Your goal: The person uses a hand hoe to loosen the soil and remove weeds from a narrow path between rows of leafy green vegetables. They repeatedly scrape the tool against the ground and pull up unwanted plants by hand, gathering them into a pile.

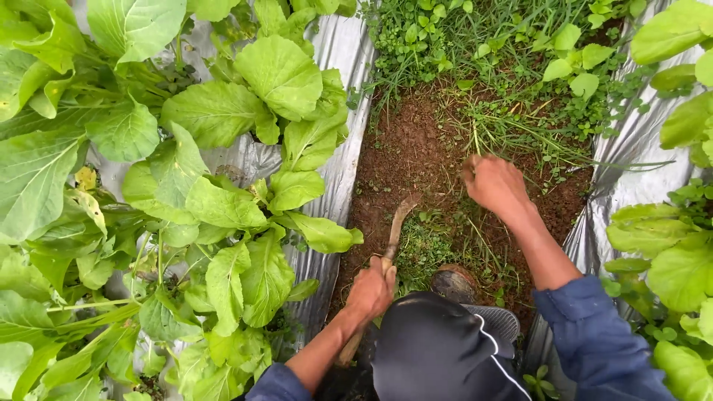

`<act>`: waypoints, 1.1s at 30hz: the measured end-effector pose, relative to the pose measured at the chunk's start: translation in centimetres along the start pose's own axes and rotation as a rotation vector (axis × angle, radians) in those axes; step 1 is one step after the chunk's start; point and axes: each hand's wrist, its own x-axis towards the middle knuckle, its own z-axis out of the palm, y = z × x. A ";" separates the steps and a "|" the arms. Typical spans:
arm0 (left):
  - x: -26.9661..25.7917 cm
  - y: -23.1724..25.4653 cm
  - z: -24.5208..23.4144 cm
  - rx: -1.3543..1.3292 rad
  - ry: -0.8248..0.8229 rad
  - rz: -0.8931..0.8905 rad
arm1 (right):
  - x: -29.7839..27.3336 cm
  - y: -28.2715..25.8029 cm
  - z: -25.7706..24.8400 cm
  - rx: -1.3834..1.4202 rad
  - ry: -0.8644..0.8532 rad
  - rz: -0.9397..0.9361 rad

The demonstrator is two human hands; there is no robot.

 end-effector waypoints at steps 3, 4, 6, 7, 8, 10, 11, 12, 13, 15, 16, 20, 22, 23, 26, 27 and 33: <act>-1.0 0.6 -2.2 0.080 0.121 -0.060 | 2.3 -0.3 1.2 0.190 0.372 -0.164; -2.7 2.1 -3.8 0.055 0.170 -0.094 | 2.6 -0.9 1.9 0.171 0.370 -0.222; -4.7 3.3 -6.2 0.025 0.222 -0.140 | 2.0 -2.3 3.9 0.152 0.358 -0.289; -5.0 3.0 -7.0 0.070 0.236 -0.131 | 0.9 -3.0 5.0 0.040 0.361 -0.264; -5.1 2.8 -7.9 0.117 0.254 -0.115 | 0.1 -3.7 5.7 -0.074 0.372 -0.238; -6.2 3.9 -10.3 0.142 0.257 -0.099 | 4.8 -0.6 12.9 -0.009 0.394 -0.234; -6.6 4.4 -11.5 0.169 0.251 -0.078 | 7.1 1.1 16.6 0.058 0.415 -0.219; -6.2 4.6 -12.3 0.165 0.251 -0.071 | 6.3 1.2 15.6 0.051 0.419 -0.215; -5.9 4.7 -13.1 0.222 0.213 -0.060 | 5.4 1.2 14.7 0.099 0.460 -0.228; -5.5 5.0 -14.0 0.260 0.172 -0.057 | 3.4 1.0 12.8 0.133 0.487 -0.245; -5.2 5.5 -14.7 0.338 0.187 -0.033 | 2.6 0.7 11.1 0.118 0.504 -0.232; -5.3 6.9 -15.6 0.298 0.179 0.000 | 0.6 -2.1 5.1 0.116 0.553 -0.040; -2.7 4.8 -14.4 0.206 0.167 -0.003 | 1.5 -2.9 4.8 0.154 0.524 -0.029; -1.4 3.6 -13.7 0.106 0.155 -0.021 | 2.1 -3.2 4.8 0.191 0.481 -0.029; 2.4 0.9 -9.5 0.090 0.198 0.097 | 6.9 -0.7 9.6 -0.077 0.517 -0.065; 4.0 -0.2 -8.1 0.091 0.190 0.103 | 8.6 0.2 10.5 -0.078 0.517 -0.055; 6.0 -0.1 -5.4 0.931 0.292 0.459 | 12.0 4.7 11.3 -0.097 0.534 -0.097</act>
